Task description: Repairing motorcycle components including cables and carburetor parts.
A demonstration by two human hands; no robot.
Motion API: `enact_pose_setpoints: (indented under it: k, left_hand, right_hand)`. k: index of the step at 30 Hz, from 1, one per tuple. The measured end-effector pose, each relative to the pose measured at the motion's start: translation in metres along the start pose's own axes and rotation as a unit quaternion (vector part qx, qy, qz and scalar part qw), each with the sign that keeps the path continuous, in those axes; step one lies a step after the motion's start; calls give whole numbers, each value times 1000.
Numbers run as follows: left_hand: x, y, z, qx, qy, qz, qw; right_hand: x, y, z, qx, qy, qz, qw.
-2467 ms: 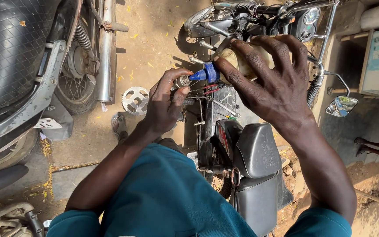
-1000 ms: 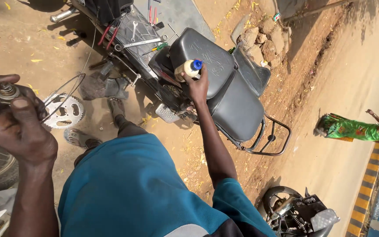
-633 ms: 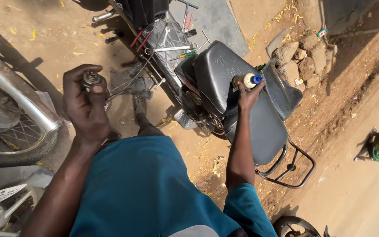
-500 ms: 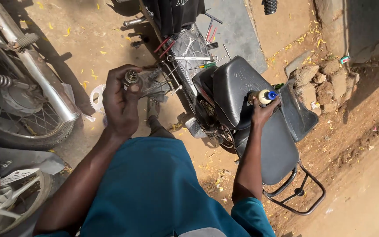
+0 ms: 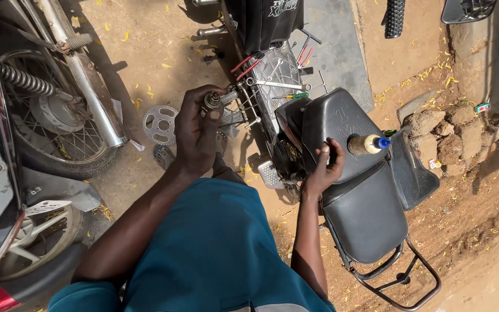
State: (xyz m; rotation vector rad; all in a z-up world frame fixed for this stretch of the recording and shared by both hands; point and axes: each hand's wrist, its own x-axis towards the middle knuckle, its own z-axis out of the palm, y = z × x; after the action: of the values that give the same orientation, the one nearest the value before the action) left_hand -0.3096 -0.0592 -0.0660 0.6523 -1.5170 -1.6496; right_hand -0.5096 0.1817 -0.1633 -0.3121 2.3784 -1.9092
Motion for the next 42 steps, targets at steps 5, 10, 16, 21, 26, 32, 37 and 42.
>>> enact_pose_setpoints:
  k: [5, 10, 16, 21, 26, 32, 37, 42]
  left_hand:
    - [-1, 8, 0, 23, 3, 25, 999]
    - [-7, 14, -8, 26, 19, 58, 998]
    - [-14, 20, -17, 61, 57, 57, 995]
    - [-18, 18, -29, -24, 78, 36, 996]
    - [-18, 34, -41, 44, 83, 66, 993]
    - [-20, 43, -42, 94, 70, 114, 987]
    - [-22, 44, -43, 103, 63, 110, 987]
    - [-25, 43, -44, 124, 53, 107, 985]
  right_hand:
    - [-64, -104, 100, 75, -230, -73, 968]
    - [-74, -152, 139, 129, -318, -85, 935]
    - [-83, -165, 157, 230, -368, -89, 897]
    - [-72, -172, 157, 391, -390, 44, 833]
    - [-54, -211, 143, 149, -422, -77, 891]
    - [-46, -280, 137, -192, -389, -405, 805]
    - [-47, -293, 138, -252, -386, -491, 739]
    - [-54, -301, 145, -291, -329, -546, 713]
